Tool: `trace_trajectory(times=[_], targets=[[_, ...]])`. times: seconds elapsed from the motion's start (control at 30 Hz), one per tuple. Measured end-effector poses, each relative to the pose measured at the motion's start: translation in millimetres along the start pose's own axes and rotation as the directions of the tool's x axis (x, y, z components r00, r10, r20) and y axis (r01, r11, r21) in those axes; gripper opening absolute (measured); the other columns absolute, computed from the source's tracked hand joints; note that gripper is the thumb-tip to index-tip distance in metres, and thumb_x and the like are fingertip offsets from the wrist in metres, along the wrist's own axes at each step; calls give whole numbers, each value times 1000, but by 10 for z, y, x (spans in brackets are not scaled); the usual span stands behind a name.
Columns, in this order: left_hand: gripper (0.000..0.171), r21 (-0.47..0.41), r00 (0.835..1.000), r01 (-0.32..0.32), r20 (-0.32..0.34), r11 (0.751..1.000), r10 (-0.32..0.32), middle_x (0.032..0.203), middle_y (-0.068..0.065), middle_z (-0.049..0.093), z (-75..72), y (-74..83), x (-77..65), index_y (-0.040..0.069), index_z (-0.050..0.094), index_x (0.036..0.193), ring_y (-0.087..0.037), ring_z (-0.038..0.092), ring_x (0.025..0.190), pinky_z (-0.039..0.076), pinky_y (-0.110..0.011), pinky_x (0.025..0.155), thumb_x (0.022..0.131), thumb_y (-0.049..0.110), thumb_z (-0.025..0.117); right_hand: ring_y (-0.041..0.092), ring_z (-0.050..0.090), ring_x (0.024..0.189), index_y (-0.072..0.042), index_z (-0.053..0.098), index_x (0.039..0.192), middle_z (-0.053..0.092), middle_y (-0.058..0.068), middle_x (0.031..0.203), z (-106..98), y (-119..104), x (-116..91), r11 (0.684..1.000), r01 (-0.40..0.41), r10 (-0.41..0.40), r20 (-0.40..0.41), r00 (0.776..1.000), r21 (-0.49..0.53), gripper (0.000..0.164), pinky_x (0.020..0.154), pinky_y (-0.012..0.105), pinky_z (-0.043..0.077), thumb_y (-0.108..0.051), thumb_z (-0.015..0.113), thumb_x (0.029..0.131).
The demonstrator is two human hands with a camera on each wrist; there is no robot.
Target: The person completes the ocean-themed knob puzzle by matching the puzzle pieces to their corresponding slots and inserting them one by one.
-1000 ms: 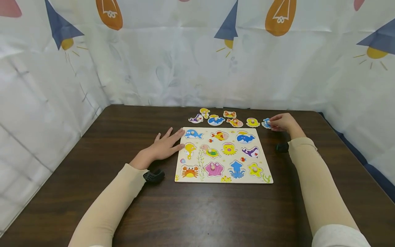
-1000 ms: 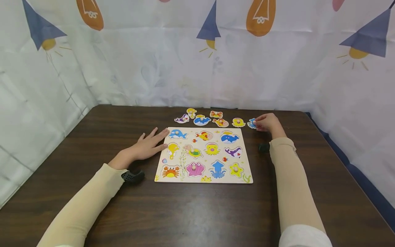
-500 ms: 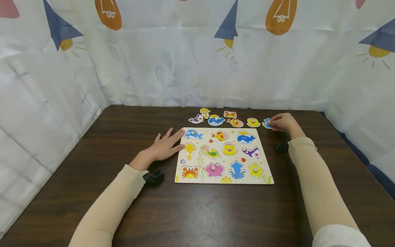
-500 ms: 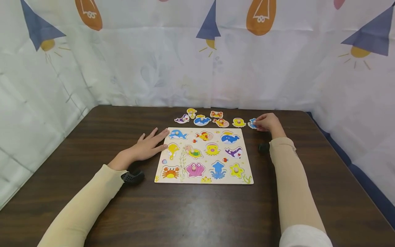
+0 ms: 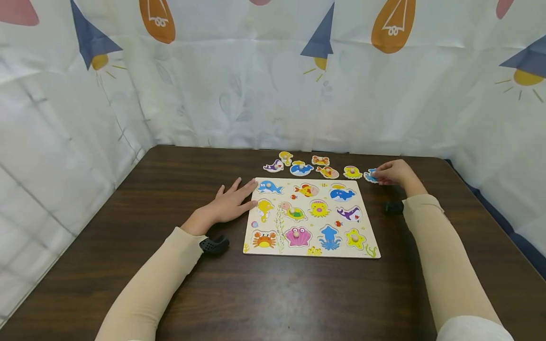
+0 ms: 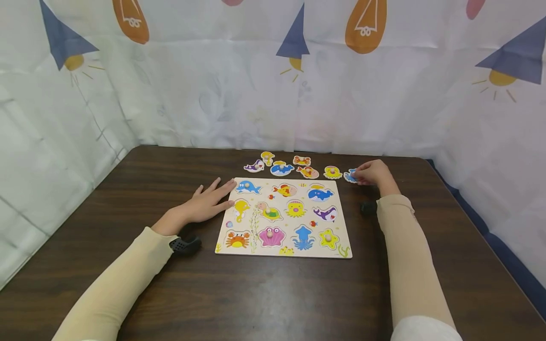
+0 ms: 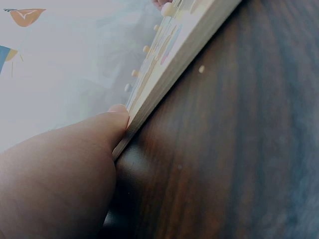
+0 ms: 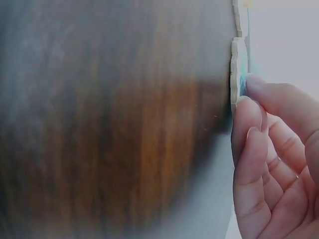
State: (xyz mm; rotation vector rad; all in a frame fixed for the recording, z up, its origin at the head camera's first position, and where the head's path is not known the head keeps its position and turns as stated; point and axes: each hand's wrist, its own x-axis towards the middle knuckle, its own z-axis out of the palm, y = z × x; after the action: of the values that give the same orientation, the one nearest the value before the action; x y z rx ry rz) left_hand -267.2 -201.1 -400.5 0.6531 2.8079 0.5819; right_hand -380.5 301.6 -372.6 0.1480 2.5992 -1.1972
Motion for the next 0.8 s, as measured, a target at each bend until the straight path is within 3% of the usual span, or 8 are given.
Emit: trace_trajectory(times=[0.4,0.63,0.8], targets=[[73,1,1000,3,-2,1000,-3,171,-5,10,-5,8,-5,18,15,167,-38,-3,156,-7,-72,114,108,47,47,22,55,73,9,67,113,62,5,81,-84,-38,-212,974,104,-107,-7,994,-201,40,67,35,49,-27,70,98],[73,-6,1000,0,4,1000,0,171,-6,10,11,9,-10,18,15,167,-38,-3,156,-7,-72,114,108,47,47,36,58,100,8,66,118,63,23,115,-74,-31,-350,956,138,-140,9,990,-259,45,88,51,52,-32,71,98],[73,0,1000,6,-3,1000,-6,171,-4,10,5,-3,0,19,15,167,-37,-3,156,-6,-71,115,108,48,47,40,57,105,9,64,119,62,26,118,-60,-95,-464,956,163,-166,8,986,-242,45,95,55,50,-30,71,99]])
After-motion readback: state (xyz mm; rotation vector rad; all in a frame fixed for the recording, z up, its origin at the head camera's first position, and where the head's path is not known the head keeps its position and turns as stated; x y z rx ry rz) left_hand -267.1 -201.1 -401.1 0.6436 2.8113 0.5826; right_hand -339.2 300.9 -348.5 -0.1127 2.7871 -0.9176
